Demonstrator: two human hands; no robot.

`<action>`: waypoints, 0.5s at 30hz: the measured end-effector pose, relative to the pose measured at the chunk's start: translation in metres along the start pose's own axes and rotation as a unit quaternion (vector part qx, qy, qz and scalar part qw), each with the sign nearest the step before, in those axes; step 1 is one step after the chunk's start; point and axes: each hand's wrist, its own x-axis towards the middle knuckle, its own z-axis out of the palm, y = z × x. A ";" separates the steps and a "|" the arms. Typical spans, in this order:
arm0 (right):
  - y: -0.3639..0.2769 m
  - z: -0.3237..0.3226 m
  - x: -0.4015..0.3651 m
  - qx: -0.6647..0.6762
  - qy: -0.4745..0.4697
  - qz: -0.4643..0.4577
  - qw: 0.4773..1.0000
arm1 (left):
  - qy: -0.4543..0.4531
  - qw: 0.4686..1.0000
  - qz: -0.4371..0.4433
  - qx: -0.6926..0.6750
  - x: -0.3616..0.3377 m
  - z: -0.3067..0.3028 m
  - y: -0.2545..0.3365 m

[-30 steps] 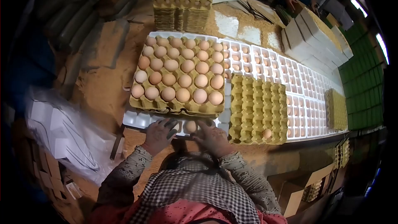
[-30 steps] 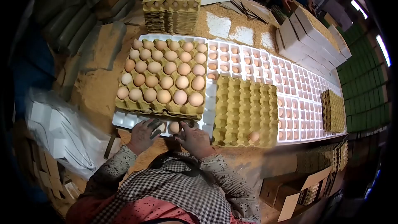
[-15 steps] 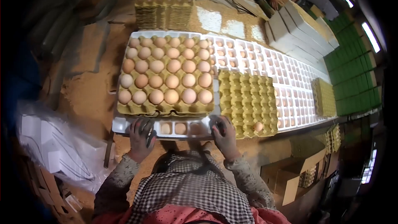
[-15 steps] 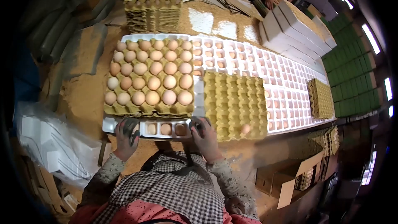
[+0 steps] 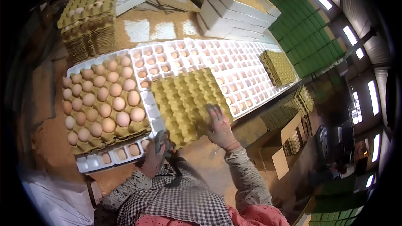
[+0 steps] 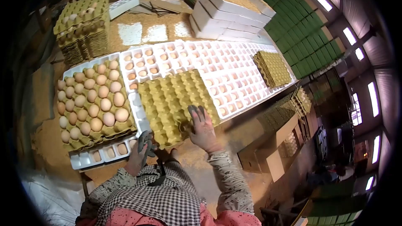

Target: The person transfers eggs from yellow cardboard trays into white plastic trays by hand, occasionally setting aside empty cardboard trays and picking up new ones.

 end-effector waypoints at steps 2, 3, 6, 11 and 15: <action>0.032 0.004 -0.015 -0.039 -0.053 -0.020 0.998 | 0.027 0.996 -0.071 0.039 0.018 0.015 0.005; 0.041 0.009 -0.018 -0.081 -0.096 -0.076 0.989 | 0.053 0.990 -0.093 0.089 0.033 0.012 -0.008; 0.068 0.002 -0.005 -0.040 -0.153 -0.125 0.979 | 0.052 0.968 0.037 0.241 0.070 -0.003 -0.043; 0.099 -0.047 0.014 0.641 -0.089 0.270 0.712 | 0.091 0.995 0.039 0.026 0.061 0.039 0.026; 0.164 -0.077 0.028 0.796 -0.008 0.203 0.570 | 0.096 0.993 0.068 0.009 0.090 0.092 0.047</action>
